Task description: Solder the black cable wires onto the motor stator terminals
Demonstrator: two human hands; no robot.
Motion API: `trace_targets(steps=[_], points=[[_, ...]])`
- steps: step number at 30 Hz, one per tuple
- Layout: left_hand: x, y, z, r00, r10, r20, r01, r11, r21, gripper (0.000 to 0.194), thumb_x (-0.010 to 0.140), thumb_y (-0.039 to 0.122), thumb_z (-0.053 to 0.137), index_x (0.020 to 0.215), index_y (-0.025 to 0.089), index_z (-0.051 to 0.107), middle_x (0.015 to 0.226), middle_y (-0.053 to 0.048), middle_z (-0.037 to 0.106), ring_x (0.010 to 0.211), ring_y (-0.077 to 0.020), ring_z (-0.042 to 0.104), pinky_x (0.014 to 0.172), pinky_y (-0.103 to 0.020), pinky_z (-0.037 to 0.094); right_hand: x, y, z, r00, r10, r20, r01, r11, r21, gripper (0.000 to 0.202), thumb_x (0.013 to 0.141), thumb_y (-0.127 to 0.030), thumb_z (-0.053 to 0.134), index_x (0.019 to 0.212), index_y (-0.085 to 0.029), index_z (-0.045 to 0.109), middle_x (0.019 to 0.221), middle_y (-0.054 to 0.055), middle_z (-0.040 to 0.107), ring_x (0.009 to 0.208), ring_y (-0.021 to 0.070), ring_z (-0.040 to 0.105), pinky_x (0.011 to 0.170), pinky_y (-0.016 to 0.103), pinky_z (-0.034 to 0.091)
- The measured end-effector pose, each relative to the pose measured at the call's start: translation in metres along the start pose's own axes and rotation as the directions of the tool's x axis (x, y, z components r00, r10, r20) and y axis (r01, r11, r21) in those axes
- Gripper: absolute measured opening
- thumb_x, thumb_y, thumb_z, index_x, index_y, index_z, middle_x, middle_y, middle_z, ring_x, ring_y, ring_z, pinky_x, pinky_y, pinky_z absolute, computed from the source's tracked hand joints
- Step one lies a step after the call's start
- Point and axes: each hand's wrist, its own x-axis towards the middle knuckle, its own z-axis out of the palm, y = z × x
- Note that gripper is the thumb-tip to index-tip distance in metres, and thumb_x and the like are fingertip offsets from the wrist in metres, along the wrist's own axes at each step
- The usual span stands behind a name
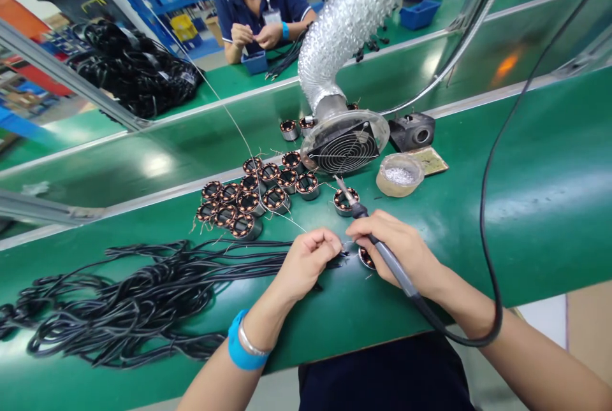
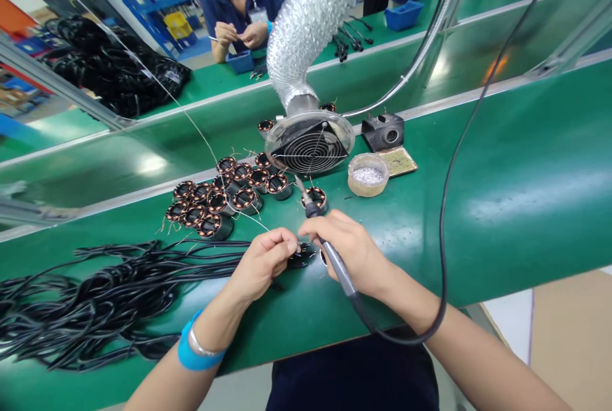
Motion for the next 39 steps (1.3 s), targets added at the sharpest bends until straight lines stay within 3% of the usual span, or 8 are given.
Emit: trace_targets(steps=[8, 13, 20, 39], points=[[0.001, -0.005, -0.001, 1.000, -0.007, -0.013, 0.008, 0.999, 0.041, 0.026, 0.077, 0.041, 0.067, 0.074, 0.016, 0.059, 0.054, 0.009, 0.033, 0.046, -0.0047, 0.021, 0.045, -0.020, 0.018, 0.000, 0.004, -0.003, 0.998, -0.041, -0.047, 0.042, 0.998, 0.037, 0.025, 0.092, -0.006, 0.053, 0.109, -0.021, 0.062, 0.086, 0.001, 0.069, 0.073, 0.0141, 0.059, 0.069, 0.027, 0.051], [0.001, -0.008, -0.002, 0.999, -0.012, -0.038, 0.014, 0.998, 0.060, 0.027, 0.078, 0.042, 0.065, 0.074, 0.017, 0.058, 0.054, 0.009, 0.033, 0.046, -0.0051, 0.022, 0.046, -0.020, 0.018, -0.015, -0.015, -0.022, 0.986, 0.100, -0.133, -0.095, 0.995, 0.042, 0.039, 0.093, -0.013, 0.056, 0.129, -0.025, 0.059, 0.095, 0.004, 0.067, 0.083, 0.0165, 0.062, 0.073, 0.031, 0.052], [0.002, -0.009, -0.002, 0.999, -0.016, -0.046, 0.018, 0.998, 0.053, 0.024, 0.077, 0.040, 0.067, 0.073, 0.017, 0.060, 0.051, 0.009, 0.031, 0.047, -0.0063, 0.023, 0.048, -0.021, 0.020, -0.028, -0.037, -0.036, 0.938, 0.198, -0.285, -0.188, 0.980, 0.062, 0.022, 0.085, -0.014, 0.058, 0.103, -0.023, 0.068, 0.079, 0.001, 0.066, 0.062, 0.0132, 0.057, 0.054, 0.028, 0.044], [0.001, -0.011, -0.002, 0.999, 0.011, -0.041, -0.008, 0.997, 0.076, 0.021, 0.080, 0.037, 0.065, 0.074, 0.017, 0.061, 0.056, 0.008, 0.038, 0.048, -0.0061, 0.025, 0.048, -0.021, 0.022, -0.020, -0.036, -0.029, 0.945, 0.215, -0.245, -0.200, 0.976, 0.083, 0.019, 0.083, -0.014, 0.057, 0.097, -0.021, 0.068, 0.074, -0.001, 0.065, 0.058, 0.0116, 0.056, 0.051, 0.025, 0.043]])
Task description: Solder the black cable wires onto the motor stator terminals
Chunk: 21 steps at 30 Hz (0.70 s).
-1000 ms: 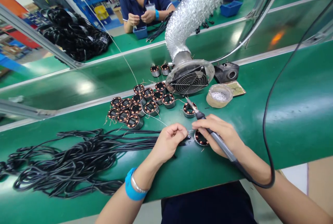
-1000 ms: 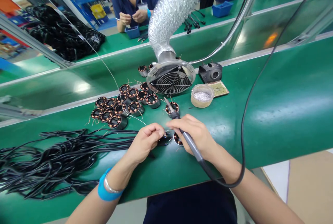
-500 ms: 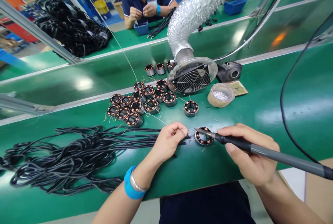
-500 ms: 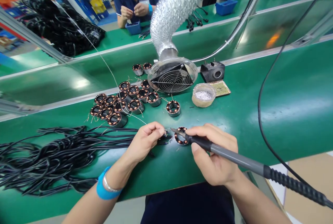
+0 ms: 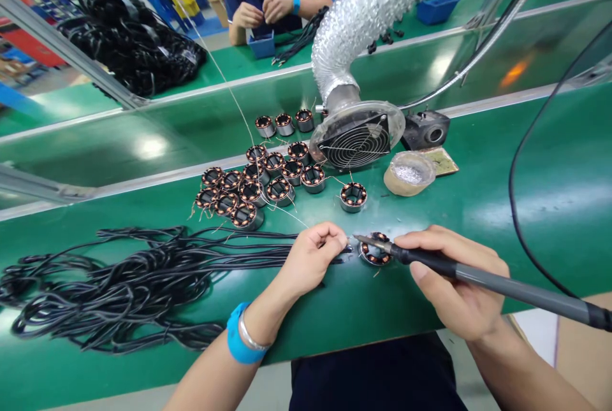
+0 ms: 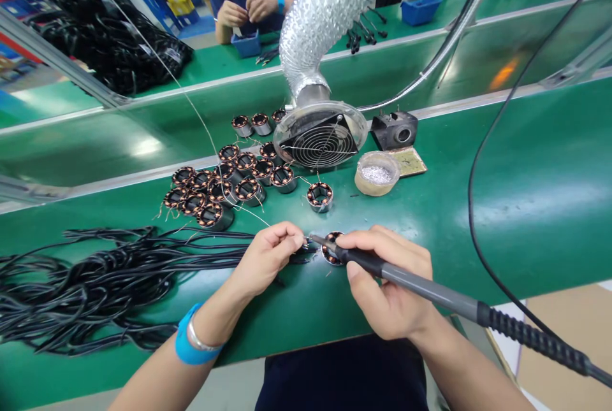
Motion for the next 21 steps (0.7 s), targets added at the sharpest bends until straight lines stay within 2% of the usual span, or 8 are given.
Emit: trace_targets(steps=[6, 14, 21], points=[[-0.001, 0.003, 0.001, 1.000, 0.021, 0.008, -0.021, 1.000, 0.005, 0.020, 0.082, 0.034, 0.063, 0.074, 0.016, 0.060, 0.057, 0.007, 0.039, 0.049, -0.0059, 0.026, 0.049, -0.021, 0.024, 0.001, -0.005, 0.001, 0.997, -0.055, 0.045, 0.054, 0.998, 0.010, 0.023, 0.083, -0.012, 0.057, 0.102, -0.021, 0.066, 0.076, 0.000, 0.064, 0.060, 0.0113, 0.056, 0.052, 0.025, 0.044], [-0.001, 0.003, 0.001, 0.999, 0.033, 0.006, -0.034, 0.999, 0.029, 0.020, 0.082, 0.034, 0.062, 0.074, 0.016, 0.061, 0.057, 0.007, 0.039, 0.049, -0.0060, 0.026, 0.050, -0.020, 0.025, 0.001, -0.012, 0.002, 0.995, -0.084, 0.049, 0.084, 0.996, -0.003, 0.024, 0.082, -0.010, 0.056, 0.102, -0.018, 0.066, 0.070, 0.001, 0.061, 0.055, 0.0114, 0.051, 0.049, 0.026, 0.042], [-0.001, 0.002, 0.001, 0.999, 0.035, 0.009, -0.035, 0.998, 0.046, 0.019, 0.083, 0.034, 0.061, 0.076, 0.016, 0.060, 0.057, 0.008, 0.038, 0.050, -0.0061, 0.026, 0.051, -0.020, 0.025, 0.002, -0.013, 0.005, 0.986, -0.154, 0.056, 0.155, 0.988, -0.012, 0.028, 0.079, -0.008, 0.056, 0.103, -0.016, 0.067, 0.071, 0.002, 0.062, 0.056, 0.0131, 0.054, 0.051, 0.027, 0.045]])
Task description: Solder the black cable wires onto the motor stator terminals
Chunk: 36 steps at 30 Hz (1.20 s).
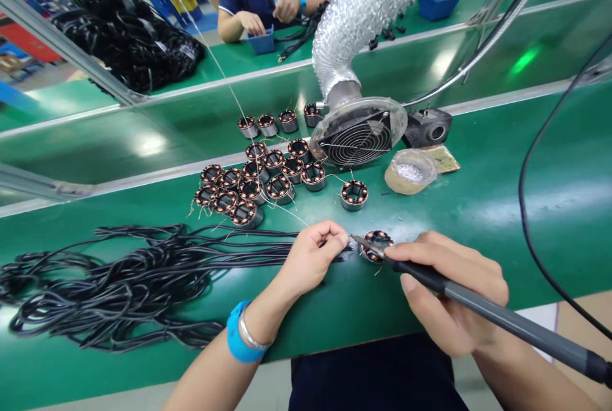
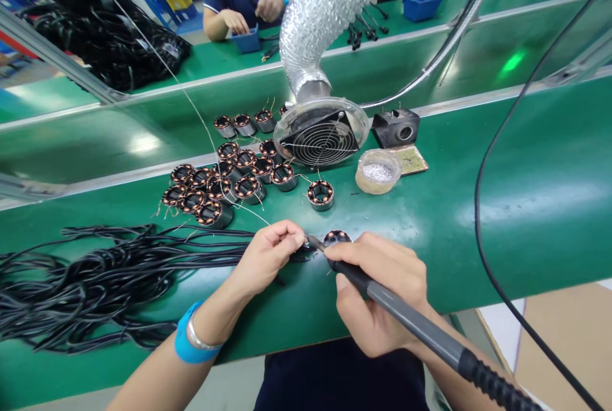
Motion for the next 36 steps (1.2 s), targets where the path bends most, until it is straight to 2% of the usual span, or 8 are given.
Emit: trace_targets(steps=[6, 16, 22, 36], points=[[-0.0003, -0.0014, 0.0007, 1.000, -0.010, -0.003, 0.009, 1.000, -0.011, 0.020, 0.083, 0.035, 0.061, 0.075, 0.016, 0.060, 0.057, 0.008, 0.038, 0.049, -0.0057, 0.026, 0.051, -0.020, 0.025, -0.0017, -0.0017, 0.0020, 0.998, -0.068, 0.014, 0.068, 0.997, -0.042, 0.030, 0.077, -0.006, 0.055, 0.102, -0.015, 0.067, 0.069, 0.004, 0.061, 0.053, 0.0132, 0.050, 0.049, 0.028, 0.043], [-0.0003, -0.0001, 0.0010, 1.000, 0.000, -0.002, 0.000, 1.000, -0.009, 0.015, 0.083, 0.028, 0.060, 0.075, 0.016, 0.060, 0.059, 0.007, 0.044, 0.051, -0.0059, 0.029, 0.052, -0.020, 0.028, -0.0020, -0.0050, -0.0054, 0.994, -0.020, -0.107, 0.022, 1.000, 0.016, 0.030, 0.077, -0.007, 0.058, 0.105, -0.014, 0.067, 0.075, 0.003, 0.063, 0.060, 0.0136, 0.056, 0.051, 0.028, 0.046], [0.0002, -0.0028, 0.0001, 1.000, 0.002, 0.008, -0.001, 1.000, -0.019, 0.015, 0.083, 0.030, 0.060, 0.076, 0.016, 0.061, 0.059, 0.007, 0.042, 0.050, -0.0058, 0.027, 0.052, -0.020, 0.026, 0.0002, -0.0016, -0.0023, 0.990, -0.031, -0.137, 0.027, 0.999, -0.029, 0.028, 0.075, -0.005, 0.061, 0.101, -0.014, 0.067, 0.075, 0.002, 0.064, 0.060, 0.0123, 0.055, 0.052, 0.027, 0.046], [-0.0004, -0.0038, -0.0001, 0.999, -0.025, 0.030, 0.027, 0.999, -0.047, 0.019, 0.085, 0.033, 0.060, 0.077, 0.016, 0.059, 0.057, 0.009, 0.034, 0.047, -0.0046, 0.021, 0.049, -0.021, 0.020, -0.0024, -0.0020, 0.0028, 1.000, -0.008, -0.023, 0.008, 1.000, -0.007, 0.023, 0.079, -0.007, 0.056, 0.097, -0.016, 0.067, 0.068, 0.003, 0.064, 0.055, 0.0130, 0.056, 0.049, 0.025, 0.048]])
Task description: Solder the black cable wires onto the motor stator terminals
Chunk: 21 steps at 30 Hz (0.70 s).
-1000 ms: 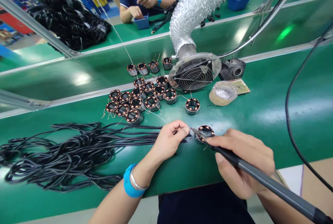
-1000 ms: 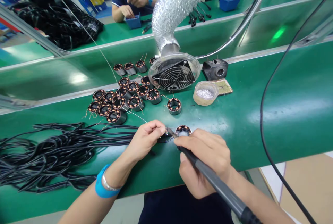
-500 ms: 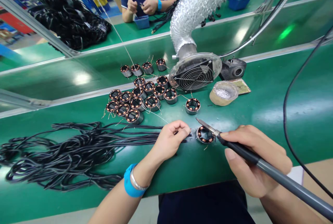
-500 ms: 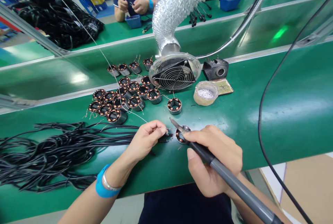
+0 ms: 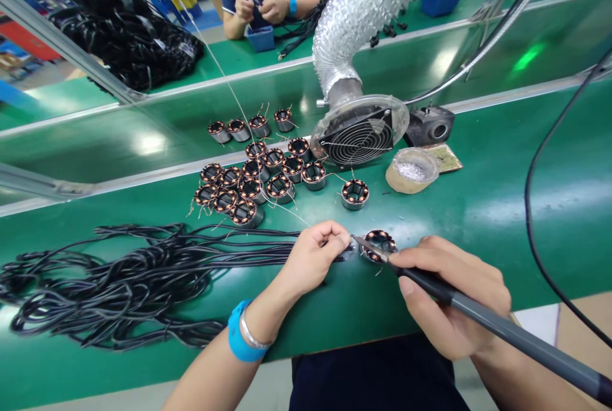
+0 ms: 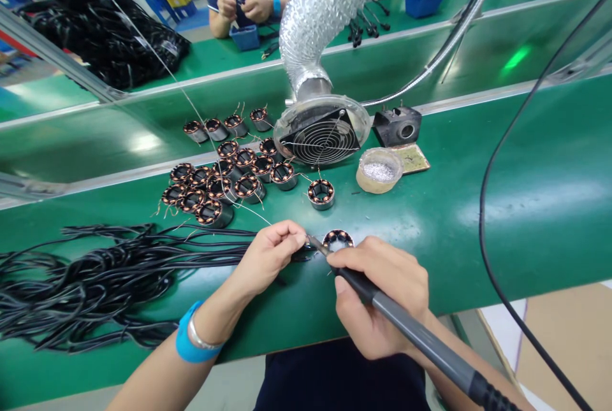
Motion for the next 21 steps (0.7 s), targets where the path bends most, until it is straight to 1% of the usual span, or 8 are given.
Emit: trace_targets(steps=[12, 17, 21], points=[[0.0000, 0.0023, 0.0011, 1.000, -0.027, -0.008, 0.027, 1.000, -0.015, 0.022, 0.084, 0.037, 0.062, 0.077, 0.016, 0.060, 0.055, 0.009, 0.033, 0.047, -0.0050, 0.020, 0.048, -0.021, 0.019, -0.0002, -0.0003, 0.0006, 1.000, -0.028, -0.008, 0.028, 0.999, -0.031, 0.025, 0.077, -0.008, 0.057, 0.098, -0.016, 0.067, 0.069, 0.004, 0.064, 0.053, 0.0137, 0.054, 0.047, 0.027, 0.046], [0.0001, 0.0036, 0.0020, 1.000, -0.025, -0.017, 0.025, 1.000, -0.016, 0.020, 0.082, 0.035, 0.064, 0.075, 0.016, 0.060, 0.055, 0.008, 0.035, 0.047, -0.0050, 0.022, 0.047, -0.021, 0.020, -0.0008, -0.0011, -0.0011, 0.996, -0.018, -0.087, 0.017, 1.000, -0.017, 0.027, 0.076, -0.007, 0.058, 0.099, -0.017, 0.068, 0.072, 0.003, 0.066, 0.056, 0.0139, 0.056, 0.049, 0.028, 0.047], [-0.0002, 0.0032, 0.0016, 1.000, -0.017, -0.005, 0.017, 0.999, -0.027, 0.018, 0.082, 0.032, 0.063, 0.075, 0.016, 0.060, 0.056, 0.008, 0.037, 0.046, -0.0046, 0.022, 0.048, -0.020, 0.022, -0.0015, 0.0000, -0.0010, 0.997, -0.018, -0.079, 0.017, 1.000, -0.014, 0.027, 0.077, -0.006, 0.058, 0.099, -0.017, 0.068, 0.072, 0.003, 0.066, 0.055, 0.0136, 0.056, 0.047, 0.027, 0.046]])
